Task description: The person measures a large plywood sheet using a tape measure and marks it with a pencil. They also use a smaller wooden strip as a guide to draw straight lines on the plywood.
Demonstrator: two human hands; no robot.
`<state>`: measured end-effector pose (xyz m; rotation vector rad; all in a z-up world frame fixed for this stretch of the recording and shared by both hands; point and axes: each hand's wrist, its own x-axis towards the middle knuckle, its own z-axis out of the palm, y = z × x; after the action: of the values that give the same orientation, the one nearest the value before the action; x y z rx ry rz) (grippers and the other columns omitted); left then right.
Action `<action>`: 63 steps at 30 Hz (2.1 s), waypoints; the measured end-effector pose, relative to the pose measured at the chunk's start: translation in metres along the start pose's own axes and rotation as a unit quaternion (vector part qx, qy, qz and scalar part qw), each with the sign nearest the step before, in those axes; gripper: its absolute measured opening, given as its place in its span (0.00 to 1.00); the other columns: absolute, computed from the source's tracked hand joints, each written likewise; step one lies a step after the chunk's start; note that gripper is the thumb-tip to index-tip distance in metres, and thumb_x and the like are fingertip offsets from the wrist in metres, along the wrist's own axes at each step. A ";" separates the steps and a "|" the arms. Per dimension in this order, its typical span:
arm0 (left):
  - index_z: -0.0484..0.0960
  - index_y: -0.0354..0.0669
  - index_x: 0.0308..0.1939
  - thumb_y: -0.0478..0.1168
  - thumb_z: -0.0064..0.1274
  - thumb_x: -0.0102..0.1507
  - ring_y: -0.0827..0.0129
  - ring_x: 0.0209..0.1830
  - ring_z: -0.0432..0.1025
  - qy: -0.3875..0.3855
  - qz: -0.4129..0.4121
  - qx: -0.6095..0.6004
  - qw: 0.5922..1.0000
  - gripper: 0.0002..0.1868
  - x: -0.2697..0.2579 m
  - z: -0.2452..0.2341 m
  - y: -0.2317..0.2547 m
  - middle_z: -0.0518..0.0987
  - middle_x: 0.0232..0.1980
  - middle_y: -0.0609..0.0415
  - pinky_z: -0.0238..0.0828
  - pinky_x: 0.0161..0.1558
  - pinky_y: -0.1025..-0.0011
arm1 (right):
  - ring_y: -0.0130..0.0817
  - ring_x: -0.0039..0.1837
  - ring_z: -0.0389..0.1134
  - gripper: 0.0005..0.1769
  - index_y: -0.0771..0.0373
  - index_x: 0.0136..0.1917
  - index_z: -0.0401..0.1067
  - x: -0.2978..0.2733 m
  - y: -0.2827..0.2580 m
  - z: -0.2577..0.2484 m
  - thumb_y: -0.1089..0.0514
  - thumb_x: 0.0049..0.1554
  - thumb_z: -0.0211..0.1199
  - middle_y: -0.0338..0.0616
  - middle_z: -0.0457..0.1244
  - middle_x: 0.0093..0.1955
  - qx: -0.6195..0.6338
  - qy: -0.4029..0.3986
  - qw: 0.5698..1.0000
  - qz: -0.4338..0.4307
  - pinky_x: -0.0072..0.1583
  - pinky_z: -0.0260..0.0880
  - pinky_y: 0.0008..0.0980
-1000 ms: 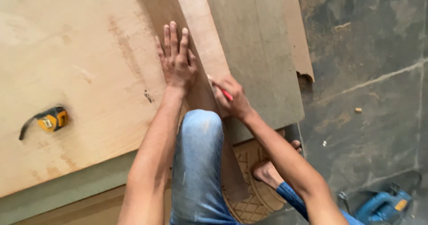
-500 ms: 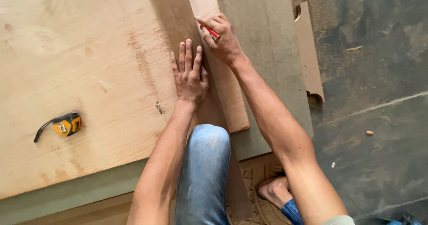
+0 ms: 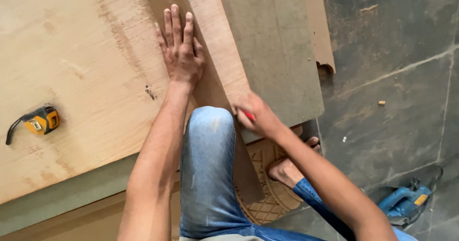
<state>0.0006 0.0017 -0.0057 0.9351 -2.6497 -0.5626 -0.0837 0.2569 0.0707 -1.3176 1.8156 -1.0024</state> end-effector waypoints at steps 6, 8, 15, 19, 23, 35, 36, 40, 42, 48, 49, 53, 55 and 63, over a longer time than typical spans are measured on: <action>0.66 0.49 0.80 0.36 0.50 0.70 0.54 0.87 0.41 -0.005 -0.008 0.017 1.000 0.33 0.000 -0.001 -0.001 0.49 0.86 0.49 0.33 0.82 0.43 | 0.44 0.52 0.67 0.18 0.64 0.61 0.75 -0.066 -0.032 -0.003 0.67 0.56 0.61 0.48 0.67 0.46 0.016 -0.009 0.990 0.141 0.56 0.70 0.39; 0.66 0.49 0.81 0.36 0.49 0.70 0.54 0.87 0.41 -0.009 -0.013 0.011 1.000 0.33 0.001 -0.003 -0.002 0.50 0.86 0.49 0.33 0.83 0.44 | 0.45 0.54 0.67 0.21 0.66 0.63 0.73 -0.056 -0.029 -0.001 0.68 0.56 0.59 0.48 0.68 0.49 0.008 0.055 0.995 0.087 0.58 0.70 0.40; 0.66 0.49 0.79 0.36 0.50 0.67 0.53 0.86 0.42 0.010 -0.006 0.004 1.000 0.33 0.003 -0.005 0.003 0.51 0.85 0.48 0.34 0.83 0.44 | 0.49 0.55 0.68 0.14 0.67 0.58 0.74 0.026 -0.001 0.016 0.68 0.58 0.59 0.51 0.68 0.51 0.016 0.109 0.994 0.004 0.60 0.70 0.42; 0.66 0.48 0.79 0.36 0.51 0.66 0.54 0.87 0.43 0.006 -0.005 -0.002 1.000 0.35 0.004 -0.004 0.001 0.51 0.85 0.47 0.34 0.83 0.45 | 0.54 0.59 0.68 0.12 0.68 0.58 0.74 0.124 0.028 0.006 0.68 0.60 0.58 0.56 0.68 0.54 -0.010 0.150 0.986 -0.071 0.63 0.68 0.45; 0.65 0.48 0.79 0.36 0.53 0.65 0.53 0.87 0.43 -0.006 -0.006 -0.003 1.000 0.36 -0.001 -0.004 0.003 0.51 0.85 0.46 0.33 0.83 0.45 | 0.54 0.58 0.68 0.14 0.68 0.59 0.75 0.224 0.052 -0.007 0.67 0.60 0.60 0.54 0.69 0.53 -0.018 0.173 0.977 -0.121 0.63 0.69 0.44; 0.65 0.47 0.79 0.36 0.51 0.65 0.53 0.86 0.44 0.012 0.002 -0.004 1.000 0.36 0.001 -0.006 0.002 0.52 0.85 0.46 0.34 0.83 0.45 | 0.56 0.57 0.68 0.10 0.66 0.55 0.76 0.168 0.041 -0.008 0.66 0.59 0.63 0.58 0.67 0.51 -0.014 0.097 0.994 -0.057 0.59 0.70 0.45; 0.65 0.47 0.79 0.36 0.51 0.65 0.53 0.87 0.44 0.009 0.005 -0.003 1.000 0.36 0.001 -0.004 0.001 0.52 0.85 0.46 0.34 0.83 0.44 | 0.57 0.57 0.68 0.10 0.66 0.55 0.75 0.133 0.035 -0.005 0.66 0.59 0.62 0.60 0.67 0.53 -0.015 0.092 0.994 -0.050 0.60 0.70 0.46; 0.67 0.47 0.79 0.36 0.50 0.67 0.53 0.87 0.44 0.010 -0.008 -0.002 1.000 0.34 0.005 0.003 0.000 0.52 0.85 0.48 0.34 0.83 0.45 | 0.55 0.55 0.67 0.08 0.64 0.50 0.73 -0.007 -0.006 0.006 0.67 0.56 0.62 0.57 0.65 0.49 -0.008 -0.006 0.999 0.037 0.59 0.69 0.45; 0.67 0.46 0.79 0.36 0.49 0.67 0.53 0.86 0.44 0.000 -0.011 0.002 1.000 0.34 -0.001 0.000 -0.002 0.52 0.85 0.48 0.34 0.82 0.45 | 0.54 0.52 0.67 0.15 0.64 0.53 0.77 -0.055 -0.024 0.009 0.64 0.51 0.66 0.52 0.68 0.44 -0.057 -0.112 0.987 0.104 0.55 0.67 0.46; 0.67 0.46 0.79 0.36 0.49 0.68 0.52 0.87 0.43 0.010 -0.007 -0.002 1.000 0.33 0.002 0.002 -0.003 0.52 0.86 0.48 0.34 0.83 0.45 | 0.45 0.49 0.70 0.22 0.64 0.69 0.70 -0.095 -0.030 0.022 0.66 0.61 0.58 0.50 0.68 0.47 0.002 0.112 0.978 0.177 0.55 0.71 0.39; 0.67 0.46 0.80 0.36 0.49 0.68 0.53 0.87 0.43 0.015 0.001 0.000 1.000 0.33 0.006 0.004 -0.002 0.52 0.86 0.48 0.34 0.83 0.45 | 0.47 0.52 0.70 0.22 0.63 0.71 0.67 -0.093 -0.027 0.032 0.65 0.63 0.57 0.51 0.68 0.50 -0.021 0.146 0.975 0.163 0.56 0.72 0.39; 0.66 0.44 0.80 0.42 0.51 0.70 0.53 0.87 0.43 0.021 0.005 0.004 1.000 0.33 -0.002 0.005 -0.005 0.51 0.86 0.47 0.34 0.83 0.46 | 0.53 0.56 0.69 0.25 0.60 0.74 0.63 -0.097 -0.026 0.096 0.62 0.65 0.60 0.55 0.66 0.56 -0.089 0.190 0.959 0.191 0.58 0.71 0.42; 0.66 0.42 0.79 0.47 0.55 0.70 0.52 0.86 0.42 0.022 0.009 0.005 1.000 0.35 0.002 0.005 -0.004 0.51 0.85 0.46 0.34 0.82 0.45 | 0.55 0.56 0.67 0.31 0.61 0.77 0.62 -0.096 -0.024 0.122 0.60 0.62 0.63 0.56 0.64 0.57 -0.100 0.193 0.951 0.220 0.60 0.69 0.44; 0.64 0.42 0.77 0.61 0.60 0.62 0.50 0.83 0.40 -0.061 -0.031 0.014 0.998 0.46 0.023 -0.021 0.014 0.50 0.82 0.42 0.32 0.78 0.45 | 0.58 0.68 0.60 0.72 0.64 0.78 0.44 -0.090 -0.025 0.138 0.46 0.31 0.83 0.61 0.54 0.76 -0.188 0.211 0.953 0.109 0.64 0.58 0.53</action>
<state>-0.0162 -0.0090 0.0215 1.0244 -2.7509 -0.6165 0.0691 0.3114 0.0337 -1.1321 2.5177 -0.8919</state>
